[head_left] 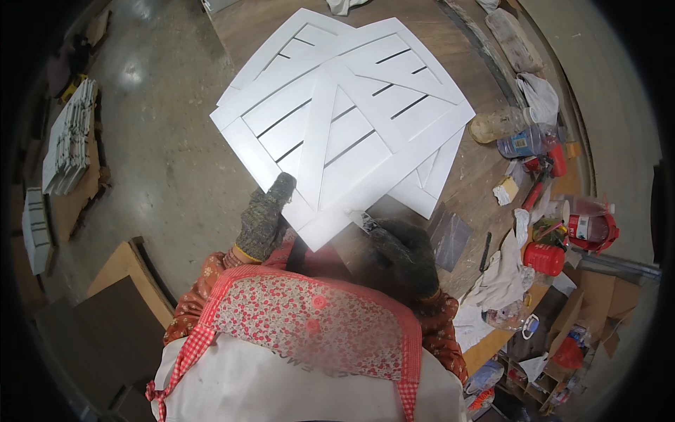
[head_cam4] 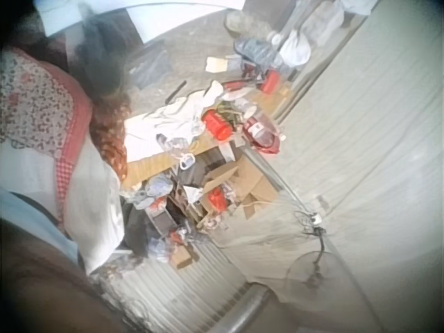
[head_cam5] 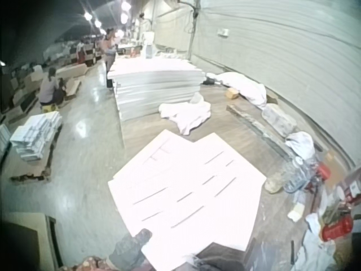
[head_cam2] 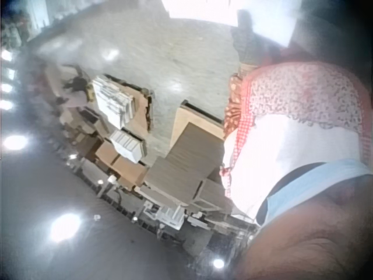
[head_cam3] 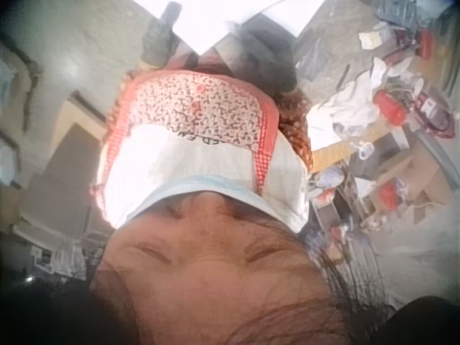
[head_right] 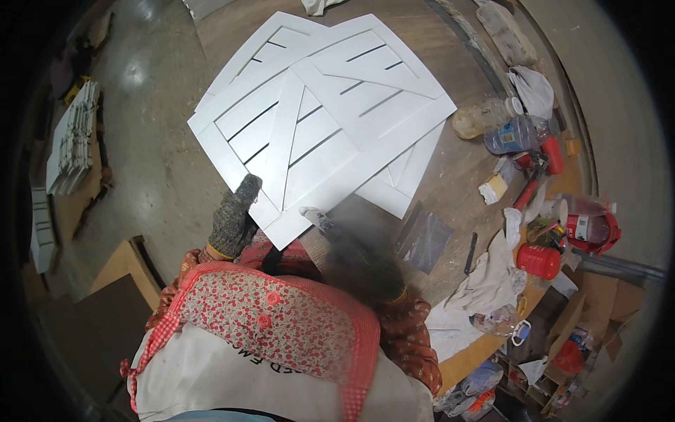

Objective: The person sands white wooden panels using a sanding block, wipes them with a cloth, applies wood filler with a putty knife, and sands the surface again.

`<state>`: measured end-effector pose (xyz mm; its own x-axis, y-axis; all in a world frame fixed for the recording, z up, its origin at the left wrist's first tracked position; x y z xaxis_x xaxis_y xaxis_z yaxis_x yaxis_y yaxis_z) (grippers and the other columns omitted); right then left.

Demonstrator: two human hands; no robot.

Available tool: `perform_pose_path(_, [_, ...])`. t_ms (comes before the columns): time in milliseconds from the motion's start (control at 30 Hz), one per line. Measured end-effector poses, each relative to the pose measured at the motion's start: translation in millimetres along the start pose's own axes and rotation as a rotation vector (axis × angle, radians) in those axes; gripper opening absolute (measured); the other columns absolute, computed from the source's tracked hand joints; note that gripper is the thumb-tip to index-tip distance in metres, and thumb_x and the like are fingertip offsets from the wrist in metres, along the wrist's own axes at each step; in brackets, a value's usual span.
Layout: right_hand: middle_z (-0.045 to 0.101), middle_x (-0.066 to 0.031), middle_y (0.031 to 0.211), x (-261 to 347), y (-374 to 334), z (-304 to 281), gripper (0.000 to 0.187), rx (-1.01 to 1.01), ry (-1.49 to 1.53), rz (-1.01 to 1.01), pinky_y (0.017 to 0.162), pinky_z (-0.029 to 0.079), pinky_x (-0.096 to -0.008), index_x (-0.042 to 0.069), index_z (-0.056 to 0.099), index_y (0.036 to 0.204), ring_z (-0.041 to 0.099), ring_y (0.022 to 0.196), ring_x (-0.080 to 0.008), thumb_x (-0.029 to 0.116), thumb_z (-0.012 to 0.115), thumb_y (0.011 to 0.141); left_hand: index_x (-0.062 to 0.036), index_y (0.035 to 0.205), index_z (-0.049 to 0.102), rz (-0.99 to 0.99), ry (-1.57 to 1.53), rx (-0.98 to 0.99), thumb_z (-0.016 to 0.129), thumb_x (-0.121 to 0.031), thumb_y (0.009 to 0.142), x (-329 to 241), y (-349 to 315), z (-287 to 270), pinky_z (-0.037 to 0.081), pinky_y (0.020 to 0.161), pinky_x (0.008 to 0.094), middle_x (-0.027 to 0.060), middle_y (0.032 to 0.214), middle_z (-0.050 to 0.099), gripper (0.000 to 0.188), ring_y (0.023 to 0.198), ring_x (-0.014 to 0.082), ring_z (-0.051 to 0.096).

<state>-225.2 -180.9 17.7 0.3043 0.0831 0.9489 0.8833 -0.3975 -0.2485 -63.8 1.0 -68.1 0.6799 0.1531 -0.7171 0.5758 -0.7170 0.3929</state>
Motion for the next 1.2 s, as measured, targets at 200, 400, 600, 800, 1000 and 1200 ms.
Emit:
perform_pose_path(200, [0.057, -0.0016, 0.069, -9, -4, 0, 0.019, -0.001, -0.155, -0.125, 0.054, 0.041, -0.0239, -0.003, 0.066, 0.107, 0.05, 0.06, -0.0073, 0.006, 0.059, 0.092, 0.0006, 0.141, 0.043, -0.511, -0.973, -0.257, 0.06, -0.01, 0.09, 27, 8, -3, 0.052, 0.09, 0.0402, 0.0141, 0.118, 0.063, 0.054, 0.103, 0.0245, 0.063])
perform_pose_path(400, [0.063, -0.0096, 0.075, 36, 29, 25, 0.024, 0.065, -0.345, -0.388, 0.06, 0.047, -0.0302, 0.0, 0.067, 0.109, 0.058, 0.063, -0.0173, 0.005, 0.063, 0.085, -0.0016, 0.135, 0.049, -0.644, -0.682, -0.365, 0.053, -0.027, 0.099, 98, -37, 27, 0.05, 0.097, 0.0371, 0.0115, 0.126, 0.059, 0.044, 0.113, 0.0221, 0.059])
perform_pose_path(600, [0.065, -0.015, 0.086, 27, 52, 34, 0.033, 0.098, -0.697, -0.582, 0.062, 0.05, -0.0376, 0.003, 0.062, 0.11, 0.062, 0.069, -0.0326, 0.012, 0.066, 0.079, -0.0007, 0.127, 0.054, -0.832, -1.243, -0.293, 0.052, -0.031, 0.1, 51, 2, 19, 0.054, 0.09, 0.0346, 0.0125, 0.117, 0.063, 0.04, 0.106, 0.0204, 0.063])
perform_pose_path(800, [0.063, -0.0134, 0.085, 37, 46, 49, 0.036, 0.152, -0.86, -0.544, 0.059, 0.048, -0.0407, 0.001, 0.057, 0.112, 0.061, 0.069, -0.0313, 0.013, 0.065, 0.08, -0.0009, 0.127, 0.054, -0.914, -1.53, -0.288, 0.052, -0.033, 0.1, 29, 9, 11, 0.055, 0.089, 0.0355, 0.0126, 0.117, 0.063, 0.042, 0.104, 0.0212, 0.064])
perform_pose_path(1000, [0.06, -0.0093, 0.071, 26, 29, 61, 0.021, -0.085, -1.119, -0.731, 0.05, 0.045, -0.0386, 0.003, 0.057, 0.104, 0.06, 0.06, -0.0263, 0.014, 0.061, 0.086, 0.0, 0.136, 0.046, -0.775, -1.576, -0.159, 0.052, -0.031, 0.1, 24, 13, 7, 0.049, 0.099, 0.0366, 0.0145, 0.131, 0.055, 0.048, 0.117, 0.0236, 0.056])
perform_pose_path(1200, [0.054, -0.0061, 0.059, 42, 29, 67, 0.017, -0.175, -1.391, -0.551, 0.043, 0.044, -0.0375, 0.007, 0.059, 0.09, 0.055, 0.05, -0.023, 0.023, 0.057, 0.094, 0.002, 0.14, 0.041, -0.731, -1.567, -0.132, 0.058, -0.027, 0.095, 51, -7, 15, 0.043, 0.105, 0.0384, 0.0183, 0.139, 0.048, 0.056, 0.127, 0.028, 0.049])
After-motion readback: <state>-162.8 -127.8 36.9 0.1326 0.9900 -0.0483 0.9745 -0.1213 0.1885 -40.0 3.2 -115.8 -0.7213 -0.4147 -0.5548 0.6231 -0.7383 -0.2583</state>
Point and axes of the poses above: each hand's wrist, its own y-axis towards the middle knuckle, its own z-axis out of the palm, x = y × z, the point moved 6 cm from there along y, towards the middle knuckle
